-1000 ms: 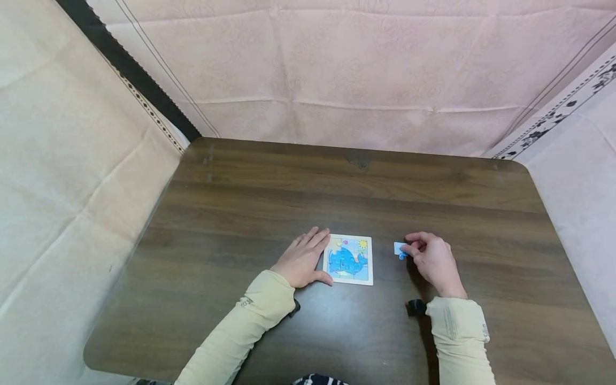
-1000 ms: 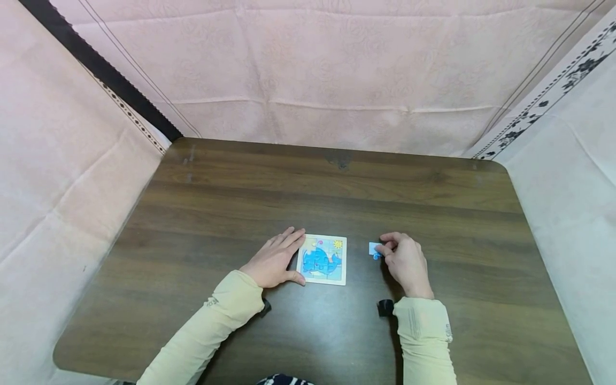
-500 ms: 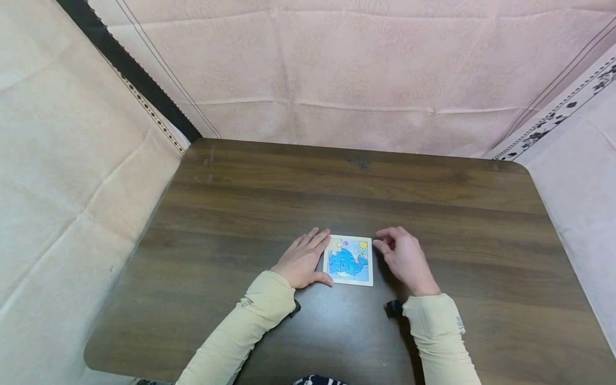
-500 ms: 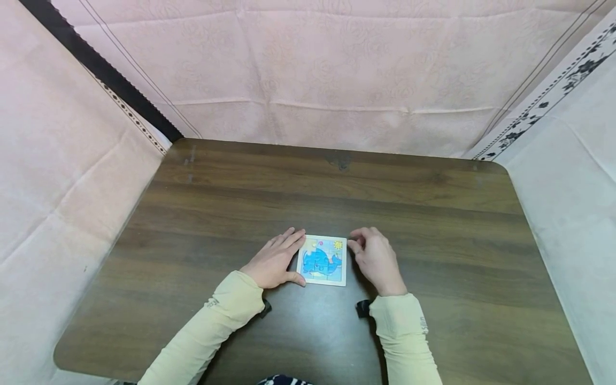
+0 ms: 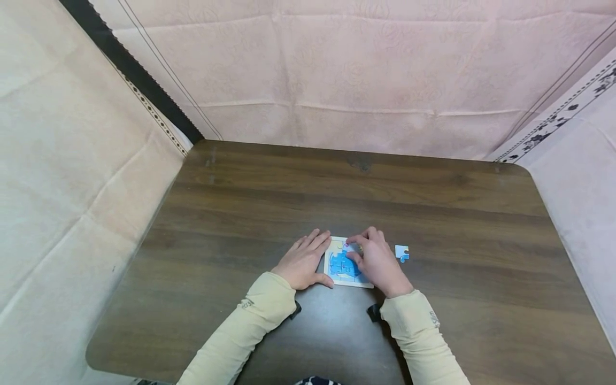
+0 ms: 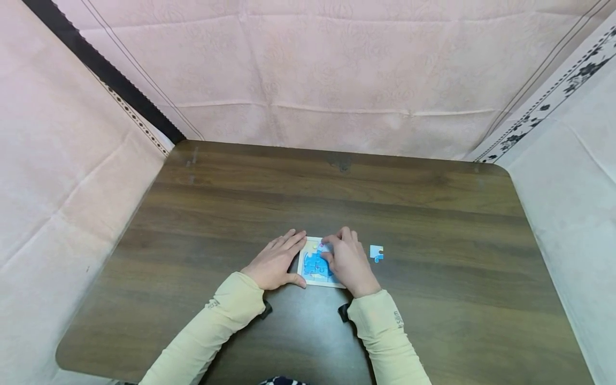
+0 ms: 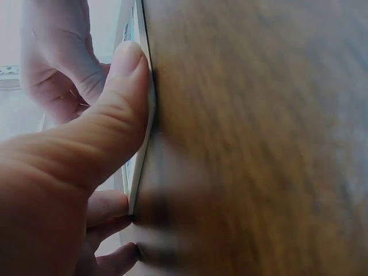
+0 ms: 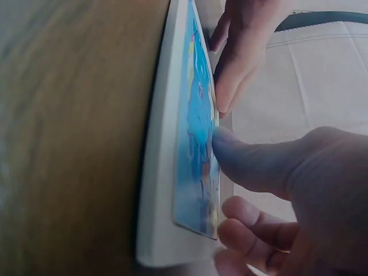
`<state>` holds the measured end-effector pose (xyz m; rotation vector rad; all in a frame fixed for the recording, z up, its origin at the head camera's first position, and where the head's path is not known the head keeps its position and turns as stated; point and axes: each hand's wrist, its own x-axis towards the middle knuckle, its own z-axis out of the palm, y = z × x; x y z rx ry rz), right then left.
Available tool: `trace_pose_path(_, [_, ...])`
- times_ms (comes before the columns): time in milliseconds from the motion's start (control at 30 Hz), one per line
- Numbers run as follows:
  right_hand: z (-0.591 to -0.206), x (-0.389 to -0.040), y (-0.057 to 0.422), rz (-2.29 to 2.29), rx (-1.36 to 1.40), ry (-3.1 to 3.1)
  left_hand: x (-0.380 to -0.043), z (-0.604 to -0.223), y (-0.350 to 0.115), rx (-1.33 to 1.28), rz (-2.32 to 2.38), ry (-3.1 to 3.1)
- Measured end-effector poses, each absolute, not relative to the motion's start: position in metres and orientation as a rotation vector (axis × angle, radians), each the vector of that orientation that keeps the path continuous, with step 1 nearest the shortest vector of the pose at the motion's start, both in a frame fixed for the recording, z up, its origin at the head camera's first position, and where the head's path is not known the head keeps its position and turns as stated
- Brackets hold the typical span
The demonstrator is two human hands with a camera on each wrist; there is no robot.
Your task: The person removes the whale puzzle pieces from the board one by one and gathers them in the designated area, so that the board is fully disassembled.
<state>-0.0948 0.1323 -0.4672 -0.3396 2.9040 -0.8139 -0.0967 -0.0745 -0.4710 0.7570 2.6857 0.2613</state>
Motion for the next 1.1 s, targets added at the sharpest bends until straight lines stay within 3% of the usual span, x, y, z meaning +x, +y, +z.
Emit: trace_pose_path(1100, [-0.4628,-0.0945,0.1255,-0.592,-0.433,2.993,-0.0967,-0.4727,-0.0743,0.742,0.267,2.688])
